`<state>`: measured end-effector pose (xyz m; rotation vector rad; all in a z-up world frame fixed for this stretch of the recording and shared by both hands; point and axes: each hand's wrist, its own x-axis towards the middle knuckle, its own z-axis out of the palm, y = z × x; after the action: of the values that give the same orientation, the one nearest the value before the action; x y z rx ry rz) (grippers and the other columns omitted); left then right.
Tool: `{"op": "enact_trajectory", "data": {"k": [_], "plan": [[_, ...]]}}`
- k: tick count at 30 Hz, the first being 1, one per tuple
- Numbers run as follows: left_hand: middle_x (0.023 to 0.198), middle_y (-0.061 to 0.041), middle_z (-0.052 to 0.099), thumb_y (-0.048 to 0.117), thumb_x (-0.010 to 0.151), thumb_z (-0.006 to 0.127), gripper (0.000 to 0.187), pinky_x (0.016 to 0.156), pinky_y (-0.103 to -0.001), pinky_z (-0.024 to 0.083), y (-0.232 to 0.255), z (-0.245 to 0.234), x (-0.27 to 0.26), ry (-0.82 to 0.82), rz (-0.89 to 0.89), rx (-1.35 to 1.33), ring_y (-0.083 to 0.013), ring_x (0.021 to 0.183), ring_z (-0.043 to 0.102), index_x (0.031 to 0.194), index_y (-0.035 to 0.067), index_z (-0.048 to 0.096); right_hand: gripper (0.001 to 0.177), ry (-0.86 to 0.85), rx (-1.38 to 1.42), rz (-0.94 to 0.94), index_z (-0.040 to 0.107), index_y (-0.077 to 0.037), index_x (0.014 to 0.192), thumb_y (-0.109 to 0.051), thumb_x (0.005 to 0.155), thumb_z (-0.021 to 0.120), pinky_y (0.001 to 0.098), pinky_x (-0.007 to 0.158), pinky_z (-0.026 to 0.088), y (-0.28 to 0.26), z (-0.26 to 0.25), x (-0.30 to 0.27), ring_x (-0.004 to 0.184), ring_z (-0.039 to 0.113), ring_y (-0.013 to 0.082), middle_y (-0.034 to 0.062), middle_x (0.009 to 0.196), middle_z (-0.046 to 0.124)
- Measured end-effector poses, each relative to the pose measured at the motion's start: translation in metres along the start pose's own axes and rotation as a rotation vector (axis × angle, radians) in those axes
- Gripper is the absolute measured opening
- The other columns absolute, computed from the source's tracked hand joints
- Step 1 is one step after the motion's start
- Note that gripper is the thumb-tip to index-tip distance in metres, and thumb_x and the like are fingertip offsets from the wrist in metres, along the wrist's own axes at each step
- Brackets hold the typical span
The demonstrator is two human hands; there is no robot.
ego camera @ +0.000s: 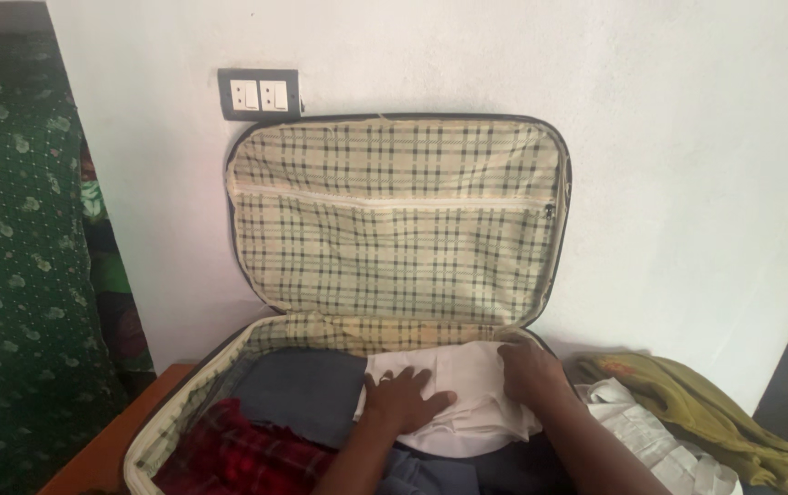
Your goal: The person folds various clothing items, including a white shirt, green pants, a yellow garment, and a blue shirt, and places them into an open suitcase. The person arranges the folded clothes neatly inside the suitcase.
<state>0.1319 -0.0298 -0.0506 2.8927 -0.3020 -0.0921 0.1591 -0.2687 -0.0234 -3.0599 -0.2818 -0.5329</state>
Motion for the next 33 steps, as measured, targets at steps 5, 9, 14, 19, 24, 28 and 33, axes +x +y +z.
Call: {"op": "enact_trajectory", "data": {"k": [5,9,14,19,24,28,33], "plan": [[0.167,-0.012,0.029,0.086,0.086,0.028,0.097,0.121,-0.072,0.009,0.001,0.005,-0.001,0.019,0.004,0.022,-0.0461,0.152,0.028,0.161,0.024,0.033,0.025,-0.023,-0.254,-0.090,0.071,-0.014,0.114,-0.020,0.090,0.067,0.0429,0.096,0.057,-0.034,-0.020,-0.004,0.121,0.063,0.0318,0.0122,0.127,0.064],[0.168,-0.012,0.028,0.087,0.087,0.028,0.097,0.122,-0.071,0.009,0.001,0.004,-0.002,0.021,0.003,0.034,-0.0460,0.152,0.028,0.161,0.024,0.032,0.066,-0.235,-0.015,-0.019,0.054,-0.016,0.141,-0.058,0.091,0.064,0.0491,0.110,0.044,-0.044,-0.010,-0.009,0.137,0.047,0.0406,0.0204,0.146,0.049],[0.169,-0.011,0.025,0.084,0.086,0.029,0.096,0.122,-0.069,0.011,-0.001,0.003,0.000,-0.015,0.004,0.004,-0.0452,0.153,0.026,0.162,0.025,0.031,0.113,-0.596,0.047,0.141,0.028,-0.012,0.163,-0.085,0.081,0.058,0.0419,0.125,0.032,-0.014,-0.002,0.001,0.153,0.036,0.0351,0.0212,0.164,0.035],[0.172,-0.010,0.018,0.087,0.083,0.033,0.102,0.124,-0.065,0.010,-0.006,0.002,-0.001,-0.067,0.034,-0.027,-0.0434,0.156,0.019,0.164,0.026,0.026,0.112,-0.658,0.045,0.187,0.022,-0.022,0.165,-0.087,0.078,0.053,0.0423,0.128,0.027,-0.016,-0.014,-0.006,0.157,0.030,0.0316,0.0146,0.168,0.031],[0.172,-0.011,0.019,0.088,0.081,0.038,0.105,0.124,-0.065,0.010,-0.004,0.002,-0.005,-0.059,0.027,-0.009,-0.0430,0.156,0.019,0.164,0.025,0.026,0.117,-0.728,-0.030,0.159,0.016,-0.020,0.167,-0.090,0.079,0.050,0.0447,0.128,0.024,-0.019,-0.011,0.004,0.158,0.026,0.0339,0.0142,0.169,0.028],[0.172,-0.010,0.018,0.088,0.081,0.037,0.105,0.124,-0.066,0.008,-0.004,0.001,-0.008,-0.060,0.025,-0.010,-0.0431,0.156,0.018,0.164,0.025,0.025,0.117,-0.750,-0.073,0.155,0.014,-0.020,0.167,-0.092,0.080,0.046,0.0456,0.129,0.022,-0.017,0.003,0.010,0.159,0.022,0.0337,0.0160,0.171,0.023],[0.172,-0.009,0.018,0.081,0.087,0.035,0.096,0.122,-0.066,0.015,-0.021,0.009,0.011,-0.186,0.040,0.003,-0.0374,0.157,0.019,0.164,0.027,0.023,0.117,-0.705,-0.032,0.148,0.014,-0.017,0.167,-0.092,0.082,0.045,0.0433,0.129,0.021,-0.007,0.021,0.009,0.159,0.022,0.0340,0.0188,0.169,0.025]]}}
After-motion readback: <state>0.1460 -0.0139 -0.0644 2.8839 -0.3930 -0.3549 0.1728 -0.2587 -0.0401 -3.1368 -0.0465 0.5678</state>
